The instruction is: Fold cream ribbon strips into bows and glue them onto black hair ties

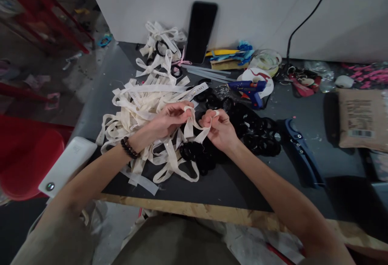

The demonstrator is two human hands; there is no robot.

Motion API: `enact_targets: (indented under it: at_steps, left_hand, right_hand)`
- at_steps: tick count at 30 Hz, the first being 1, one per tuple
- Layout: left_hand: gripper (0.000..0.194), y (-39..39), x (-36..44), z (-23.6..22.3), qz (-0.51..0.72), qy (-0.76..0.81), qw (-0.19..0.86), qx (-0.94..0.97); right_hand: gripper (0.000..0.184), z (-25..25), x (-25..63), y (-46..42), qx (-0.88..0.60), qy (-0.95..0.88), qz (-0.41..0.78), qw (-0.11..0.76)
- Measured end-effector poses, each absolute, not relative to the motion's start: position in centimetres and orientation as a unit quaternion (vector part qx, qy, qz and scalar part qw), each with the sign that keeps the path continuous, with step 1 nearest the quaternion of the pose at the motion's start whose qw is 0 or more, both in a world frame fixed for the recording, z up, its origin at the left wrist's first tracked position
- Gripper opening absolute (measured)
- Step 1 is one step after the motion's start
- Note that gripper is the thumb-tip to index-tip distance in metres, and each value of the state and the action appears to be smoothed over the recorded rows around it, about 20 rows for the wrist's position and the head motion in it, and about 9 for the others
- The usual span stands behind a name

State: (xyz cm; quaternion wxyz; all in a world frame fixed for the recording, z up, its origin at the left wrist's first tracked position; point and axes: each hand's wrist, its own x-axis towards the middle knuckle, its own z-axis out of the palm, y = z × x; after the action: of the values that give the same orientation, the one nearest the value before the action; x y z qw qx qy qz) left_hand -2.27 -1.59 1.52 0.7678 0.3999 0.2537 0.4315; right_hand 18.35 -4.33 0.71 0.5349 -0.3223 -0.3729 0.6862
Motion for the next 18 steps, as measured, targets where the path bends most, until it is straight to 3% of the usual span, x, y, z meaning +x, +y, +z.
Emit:
enact_targets:
  at_steps: [5, 11, 18]
  left_hand:
    - [0.035, -1.48, -2.39, 2.32, 0.420, 0.257, 0.791, 0.364]
    - [0.043, -1.60, -2.38, 2.11, 0.436, 0.226, 0.790, 0.366]
    - [0.027, -1.52, -2.35, 2.39, 0.423, 0.264, 0.809, 0.312]
  right_hand:
    - [0.056, 0.56, 18.40, -4.36, -0.331, -0.393, 0.676, 0.528]
    - [0.051, 0.60, 18.40, -4.41, -0.315, -0.388, 0.686, 0.528]
    - [0.054, 0.72, 18.49, -4.42, -0.317, -0.412, 0.684, 0.511]
